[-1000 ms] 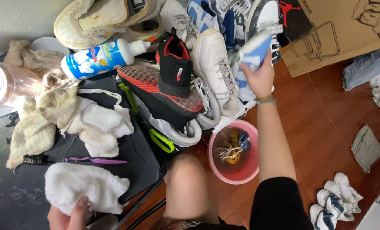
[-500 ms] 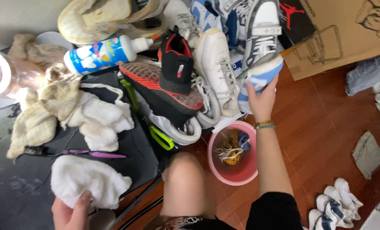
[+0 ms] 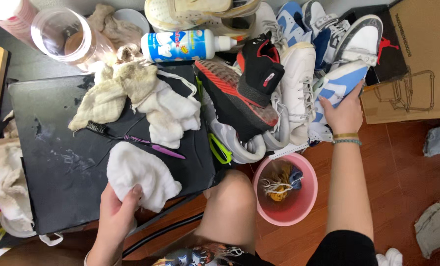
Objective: The person scrubs the soles of white sneakers with a purple brush and wipes them with a cloth. They then wipe the uppers of the shoes and proceed to scrub the soles of a second pair of blue and white sneakers.
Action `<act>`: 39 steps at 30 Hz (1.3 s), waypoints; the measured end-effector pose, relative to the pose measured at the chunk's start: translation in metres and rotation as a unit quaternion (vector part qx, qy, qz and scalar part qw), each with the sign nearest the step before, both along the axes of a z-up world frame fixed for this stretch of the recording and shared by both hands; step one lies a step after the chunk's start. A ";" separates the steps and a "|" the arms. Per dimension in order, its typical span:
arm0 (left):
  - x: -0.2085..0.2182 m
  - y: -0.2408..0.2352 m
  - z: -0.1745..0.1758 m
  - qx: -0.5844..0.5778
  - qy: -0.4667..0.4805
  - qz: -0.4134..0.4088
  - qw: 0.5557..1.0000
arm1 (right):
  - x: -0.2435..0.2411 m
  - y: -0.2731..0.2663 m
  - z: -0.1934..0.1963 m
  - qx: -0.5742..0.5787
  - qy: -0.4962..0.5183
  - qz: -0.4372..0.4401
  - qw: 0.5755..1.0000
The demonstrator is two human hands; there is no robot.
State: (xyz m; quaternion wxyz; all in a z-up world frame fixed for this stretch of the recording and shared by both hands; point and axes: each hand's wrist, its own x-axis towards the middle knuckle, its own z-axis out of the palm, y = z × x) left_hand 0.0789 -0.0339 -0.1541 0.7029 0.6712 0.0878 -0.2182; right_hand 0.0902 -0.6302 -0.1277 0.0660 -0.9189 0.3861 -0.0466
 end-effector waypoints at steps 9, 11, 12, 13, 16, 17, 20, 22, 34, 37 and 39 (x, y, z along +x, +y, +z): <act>-0.004 0.020 -0.001 0.002 0.017 0.030 0.999 | -0.036 0.071 -0.003 -0.071 -0.252 0.175 0.949; -0.008 0.022 -0.007 0.004 0.003 0.029 1.000 | -0.031 0.106 0.002 -0.055 -0.285 0.228 0.929; -0.008 0.023 -0.008 0.005 -0.005 0.028 1.000 | -0.031 0.126 0.008 -0.024 -0.262 0.269 0.927; -0.009 0.022 -0.010 -0.002 0.001 0.032 0.999 | -0.026 0.147 0.014 0.008 -0.239 0.313 0.919; -0.011 0.017 -0.008 -0.006 0.011 0.029 0.999 | -0.001 0.196 0.027 0.145 -0.207 0.343 0.905; -0.012 0.016 -0.005 0.000 0.001 0.023 1.000 | 0.008 0.206 0.031 0.151 -0.202 0.331 0.910; -0.009 0.011 0.002 0.009 0.016 0.024 1.000 | 0.032 0.214 0.040 0.163 -0.240 0.293 0.911; -0.008 0.013 0.008 0.024 0.035 0.022 0.999 | 0.042 0.216 0.041 0.109 -0.246 0.288 0.919; -0.013 0.026 0.021 0.014 0.014 0.037 0.999 | 0.076 0.144 0.037 0.180 -0.310 0.301 0.884; -0.012 0.037 0.010 0.034 -0.010 0.035 0.999 | 0.060 0.133 0.050 0.172 -0.317 0.299 0.884; -0.011 0.042 0.005 0.032 -0.031 0.033 0.998 | 0.037 0.127 0.066 0.093 -0.310 0.305 0.896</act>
